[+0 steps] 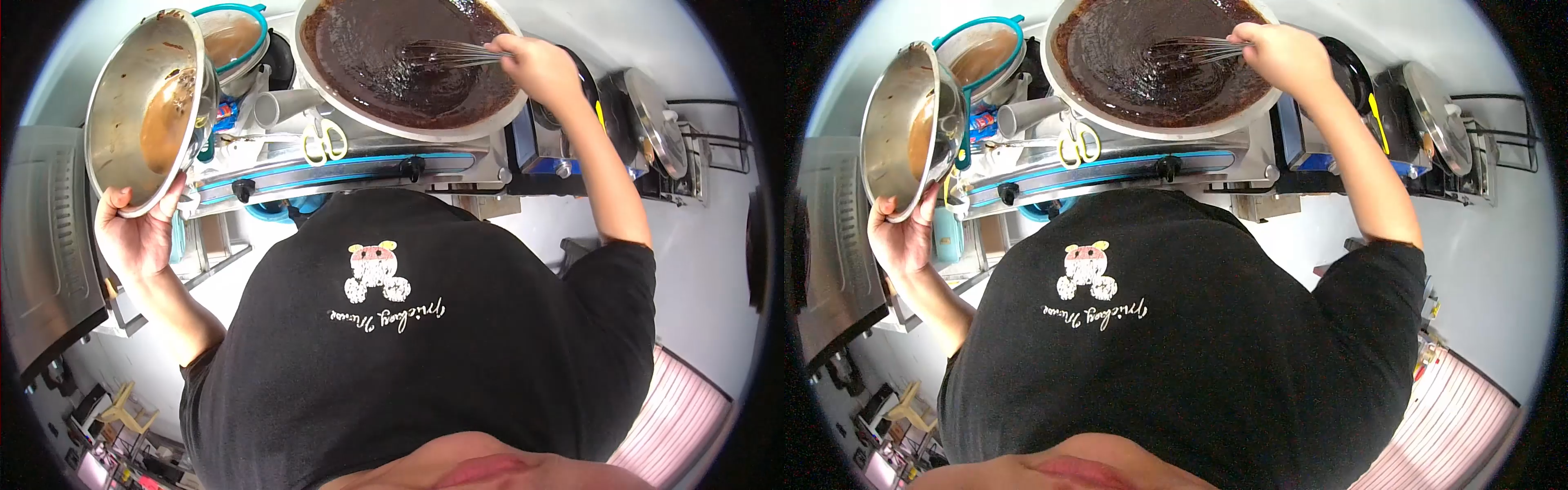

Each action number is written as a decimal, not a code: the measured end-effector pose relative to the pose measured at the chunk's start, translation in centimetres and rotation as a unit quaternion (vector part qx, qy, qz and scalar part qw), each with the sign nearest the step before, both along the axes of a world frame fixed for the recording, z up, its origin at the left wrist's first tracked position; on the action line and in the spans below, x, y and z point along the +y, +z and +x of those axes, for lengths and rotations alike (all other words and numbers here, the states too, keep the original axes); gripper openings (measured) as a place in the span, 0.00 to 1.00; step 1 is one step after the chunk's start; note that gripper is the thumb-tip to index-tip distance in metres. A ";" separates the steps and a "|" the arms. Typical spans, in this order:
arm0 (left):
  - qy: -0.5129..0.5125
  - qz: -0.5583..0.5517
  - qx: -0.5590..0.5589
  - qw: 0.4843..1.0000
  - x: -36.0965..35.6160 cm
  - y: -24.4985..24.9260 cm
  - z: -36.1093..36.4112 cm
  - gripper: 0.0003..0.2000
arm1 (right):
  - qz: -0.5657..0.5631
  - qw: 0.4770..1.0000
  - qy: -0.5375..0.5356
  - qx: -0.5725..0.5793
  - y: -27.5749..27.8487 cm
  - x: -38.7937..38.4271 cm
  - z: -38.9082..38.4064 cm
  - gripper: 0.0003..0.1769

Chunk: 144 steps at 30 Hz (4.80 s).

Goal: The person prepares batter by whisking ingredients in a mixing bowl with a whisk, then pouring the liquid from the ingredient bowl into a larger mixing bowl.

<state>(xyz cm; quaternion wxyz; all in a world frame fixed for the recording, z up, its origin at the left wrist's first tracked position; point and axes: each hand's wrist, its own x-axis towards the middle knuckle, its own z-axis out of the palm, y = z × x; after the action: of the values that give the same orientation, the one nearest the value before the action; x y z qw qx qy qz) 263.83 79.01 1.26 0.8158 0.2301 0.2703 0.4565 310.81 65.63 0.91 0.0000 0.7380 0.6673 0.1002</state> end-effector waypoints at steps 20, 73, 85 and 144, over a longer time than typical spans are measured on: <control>-0.048 -0.030 -0.009 0.998 2.5 -1.3 -1.9 0.29 | -0.055 0.977 -0.201 -0.033 -1.9 1.1 5.1 0.15; 0.198 0.003 0.020 0.980 -11.0 2.4 5.2 0.29 | -0.185 0.979 0.083 -0.026 -0.8 7.6 3.7 0.15; 0.100 -0.016 0.039 0.994 -1.6 1.5 -0.6 0.29 | -0.032 0.994 -0.094 0.046 -0.8 12.4 4.1 0.19; 0.051 0.019 0.171 0.984 -3.6 4.8 6.9 0.25 | -0.160 0.987 -0.010 0.020 -1.3 9.7 9.7 0.11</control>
<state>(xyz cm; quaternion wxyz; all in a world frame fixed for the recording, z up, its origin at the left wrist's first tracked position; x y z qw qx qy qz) 270.71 75.45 6.07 0.7291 0.3062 0.4081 0.4562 320.56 75.35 -0.36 0.1054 0.7373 0.6670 -0.0226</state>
